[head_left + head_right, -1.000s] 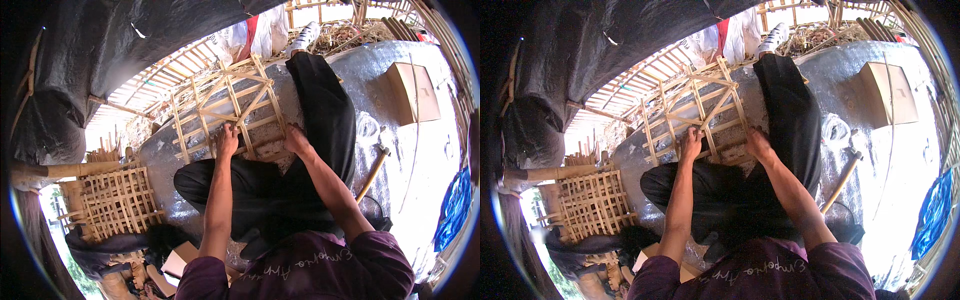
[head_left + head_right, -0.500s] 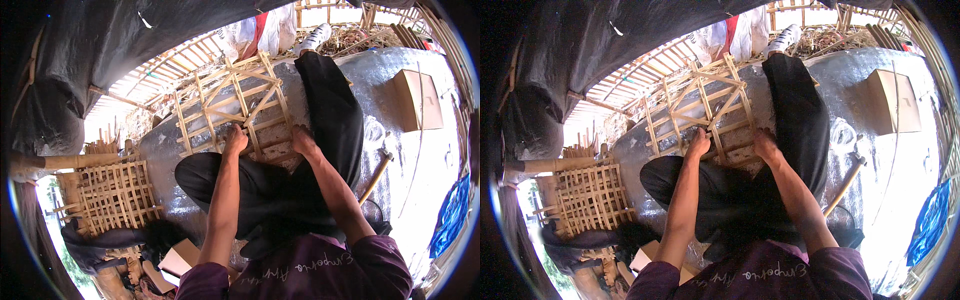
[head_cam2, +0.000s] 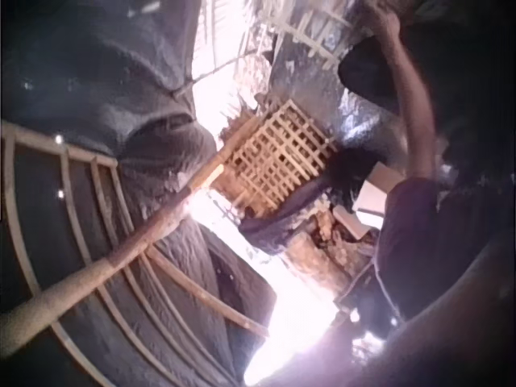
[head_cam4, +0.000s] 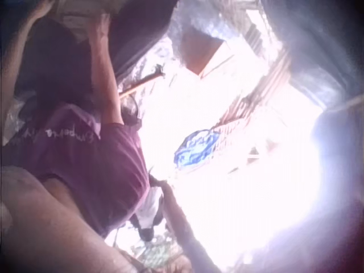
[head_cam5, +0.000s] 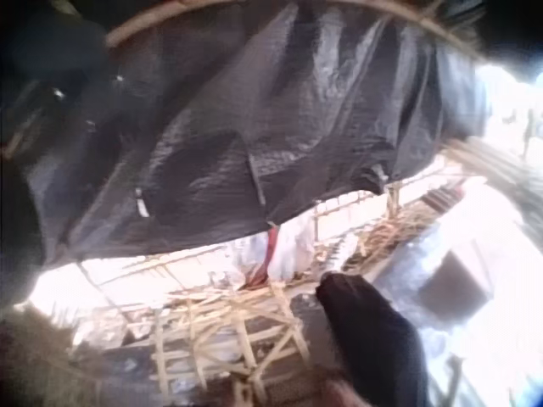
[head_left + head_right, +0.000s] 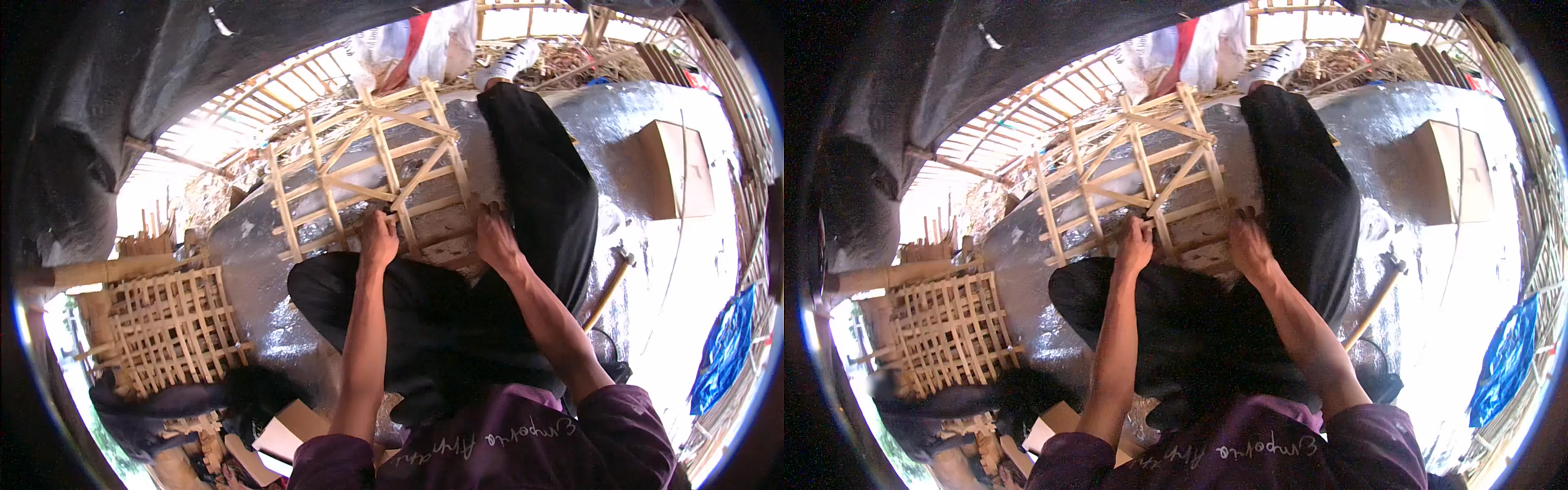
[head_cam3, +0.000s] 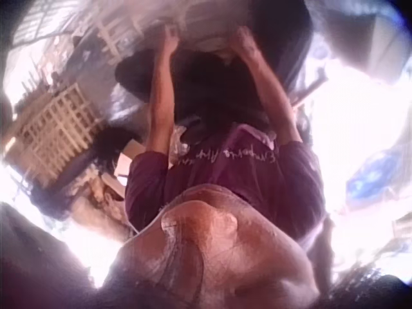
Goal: The person assembles a bamboo lattice structure by aligning wooden strips and hammering small nails into the joints by hand.
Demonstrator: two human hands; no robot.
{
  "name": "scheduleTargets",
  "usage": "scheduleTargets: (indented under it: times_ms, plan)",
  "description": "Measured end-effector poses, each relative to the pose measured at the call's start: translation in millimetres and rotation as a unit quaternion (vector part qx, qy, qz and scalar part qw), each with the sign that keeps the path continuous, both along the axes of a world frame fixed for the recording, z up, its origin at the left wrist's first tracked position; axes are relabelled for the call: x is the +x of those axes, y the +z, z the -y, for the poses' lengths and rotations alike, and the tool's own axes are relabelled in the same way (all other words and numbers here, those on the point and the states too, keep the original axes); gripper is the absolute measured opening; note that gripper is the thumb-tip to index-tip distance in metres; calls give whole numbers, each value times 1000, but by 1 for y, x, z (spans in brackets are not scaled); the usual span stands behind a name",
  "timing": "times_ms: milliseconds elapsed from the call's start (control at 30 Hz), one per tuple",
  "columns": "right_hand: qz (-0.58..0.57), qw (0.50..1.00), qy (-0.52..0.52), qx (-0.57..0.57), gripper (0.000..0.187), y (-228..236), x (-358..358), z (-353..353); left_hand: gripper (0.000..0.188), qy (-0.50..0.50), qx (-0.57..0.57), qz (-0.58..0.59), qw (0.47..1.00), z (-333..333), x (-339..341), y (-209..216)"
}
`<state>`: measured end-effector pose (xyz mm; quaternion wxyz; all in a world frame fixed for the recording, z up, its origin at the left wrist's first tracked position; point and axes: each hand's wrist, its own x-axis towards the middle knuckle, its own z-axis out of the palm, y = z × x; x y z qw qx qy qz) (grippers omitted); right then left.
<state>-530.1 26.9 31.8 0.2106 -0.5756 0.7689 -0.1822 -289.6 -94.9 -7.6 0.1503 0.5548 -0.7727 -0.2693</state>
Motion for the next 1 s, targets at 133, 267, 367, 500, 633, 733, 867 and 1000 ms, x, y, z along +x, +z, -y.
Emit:
scheduleTargets:
  times_ms: [133,267,367,500,633,733,867,1000]
  plan:
    - [61,982,14,-177,45,75,-1,-8,38,-43,0,54,998,-2,35,2]
    - [27,946,-119,-301,28,129,-47,-51,39,54,23,-59,997,-12,40,43]
    - [-46,897,-357,-257,29,93,-129,-113,30,26,1,-98,995,-13,23,73]
    - [-15,929,-370,-9,16,56,-191,-156,24,23,-20,-122,992,-11,22,86]
    - [-48,949,-302,71,23,14,-204,-136,18,49,-4,-224,973,-16,34,87]
    - [-92,960,-262,36,16,6,-213,-123,16,72,-18,-251,965,-28,40,73]
    - [-155,958,-221,95,9,3,-206,-110,12,79,-42,-340,936,-57,-12,96]
    - [-126,955,-265,37,15,10,-203,-121,10,-171,31,-356,918,-117,-148,160]
